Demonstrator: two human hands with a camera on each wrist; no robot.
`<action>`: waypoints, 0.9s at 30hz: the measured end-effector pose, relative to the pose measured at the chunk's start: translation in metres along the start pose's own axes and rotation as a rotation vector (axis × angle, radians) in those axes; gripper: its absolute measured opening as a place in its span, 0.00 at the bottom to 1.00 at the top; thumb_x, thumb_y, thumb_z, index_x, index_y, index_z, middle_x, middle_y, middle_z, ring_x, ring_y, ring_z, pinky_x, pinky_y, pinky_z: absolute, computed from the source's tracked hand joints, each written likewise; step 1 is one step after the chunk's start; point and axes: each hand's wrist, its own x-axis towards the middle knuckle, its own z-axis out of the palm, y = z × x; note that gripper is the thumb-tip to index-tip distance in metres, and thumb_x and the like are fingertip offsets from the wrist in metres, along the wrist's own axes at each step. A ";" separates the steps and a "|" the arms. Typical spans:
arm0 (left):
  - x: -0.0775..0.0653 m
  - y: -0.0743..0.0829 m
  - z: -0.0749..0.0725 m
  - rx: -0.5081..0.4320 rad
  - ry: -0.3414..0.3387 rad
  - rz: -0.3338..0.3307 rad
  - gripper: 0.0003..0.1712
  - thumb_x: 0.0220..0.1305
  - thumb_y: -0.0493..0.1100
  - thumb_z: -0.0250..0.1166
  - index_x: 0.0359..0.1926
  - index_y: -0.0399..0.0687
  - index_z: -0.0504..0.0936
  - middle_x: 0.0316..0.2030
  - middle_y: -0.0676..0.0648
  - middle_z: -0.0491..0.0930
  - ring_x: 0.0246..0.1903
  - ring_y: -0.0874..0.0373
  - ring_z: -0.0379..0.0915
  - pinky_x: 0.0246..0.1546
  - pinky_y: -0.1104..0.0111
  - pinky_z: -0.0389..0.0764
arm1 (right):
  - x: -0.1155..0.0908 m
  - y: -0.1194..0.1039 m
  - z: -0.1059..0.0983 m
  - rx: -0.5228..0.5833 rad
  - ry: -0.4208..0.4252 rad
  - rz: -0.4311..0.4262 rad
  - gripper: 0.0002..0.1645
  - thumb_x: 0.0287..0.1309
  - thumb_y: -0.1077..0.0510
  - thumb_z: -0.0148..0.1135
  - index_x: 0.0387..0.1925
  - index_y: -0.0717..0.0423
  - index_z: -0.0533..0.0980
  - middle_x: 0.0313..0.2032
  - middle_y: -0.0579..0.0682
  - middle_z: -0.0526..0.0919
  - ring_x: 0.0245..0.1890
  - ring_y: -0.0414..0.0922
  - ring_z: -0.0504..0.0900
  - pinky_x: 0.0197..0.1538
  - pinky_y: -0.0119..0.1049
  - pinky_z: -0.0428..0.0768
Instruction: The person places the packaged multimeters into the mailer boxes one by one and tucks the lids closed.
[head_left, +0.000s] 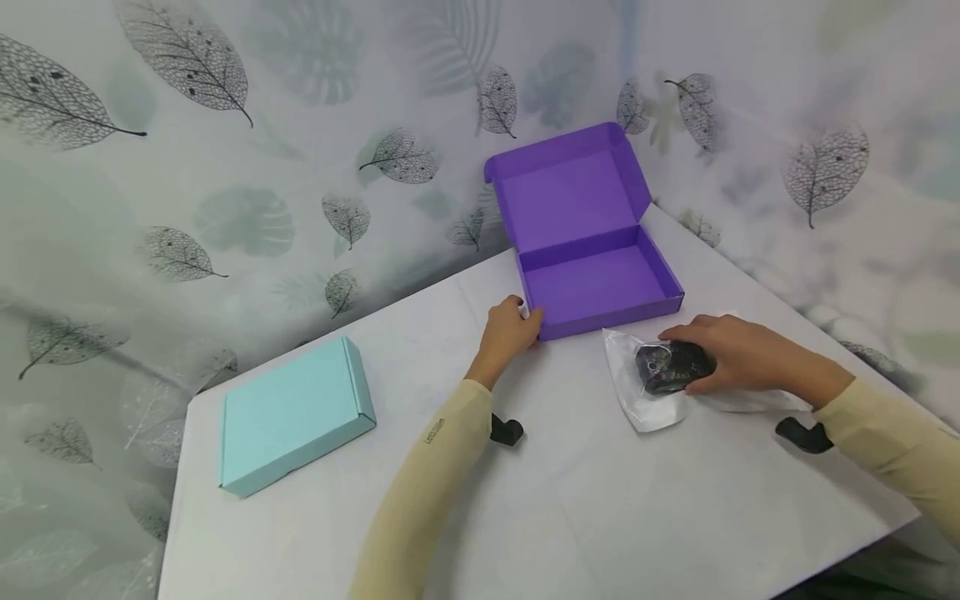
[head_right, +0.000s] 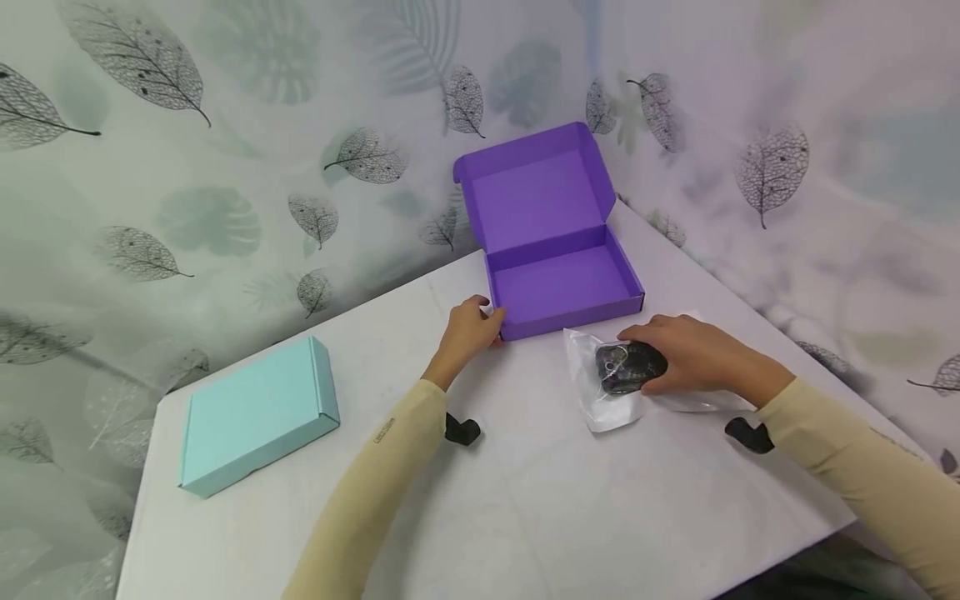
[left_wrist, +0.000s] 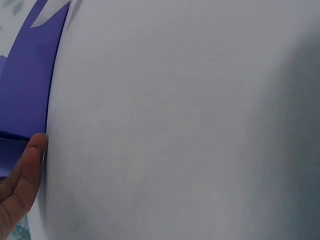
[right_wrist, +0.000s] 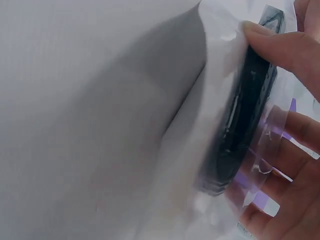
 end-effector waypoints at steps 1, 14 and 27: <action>-0.002 -0.002 -0.002 -0.014 -0.003 -0.006 0.32 0.73 0.51 0.60 0.66 0.29 0.73 0.19 0.53 0.83 0.25 0.58 0.84 0.44 0.61 0.82 | 0.000 -0.002 0.001 0.004 0.003 -0.006 0.47 0.42 0.44 0.86 0.64 0.54 0.79 0.46 0.49 0.82 0.44 0.49 0.82 0.48 0.54 0.81; -0.037 -0.038 -0.034 -0.065 -0.010 -0.039 0.32 0.69 0.48 0.61 0.66 0.29 0.75 0.23 0.50 0.84 0.21 0.58 0.85 0.42 0.61 0.83 | 0.013 -0.040 0.016 0.092 0.000 -0.112 0.44 0.43 0.48 0.86 0.63 0.55 0.78 0.48 0.46 0.80 0.46 0.45 0.79 0.48 0.51 0.81; -0.095 -0.073 -0.063 -0.046 0.004 -0.064 0.31 0.67 0.47 0.60 0.64 0.30 0.78 0.22 0.51 0.83 0.20 0.56 0.84 0.34 0.62 0.82 | 0.028 -0.091 0.025 0.131 -0.052 -0.207 0.45 0.46 0.49 0.84 0.65 0.55 0.76 0.58 0.54 0.79 0.55 0.51 0.79 0.53 0.52 0.81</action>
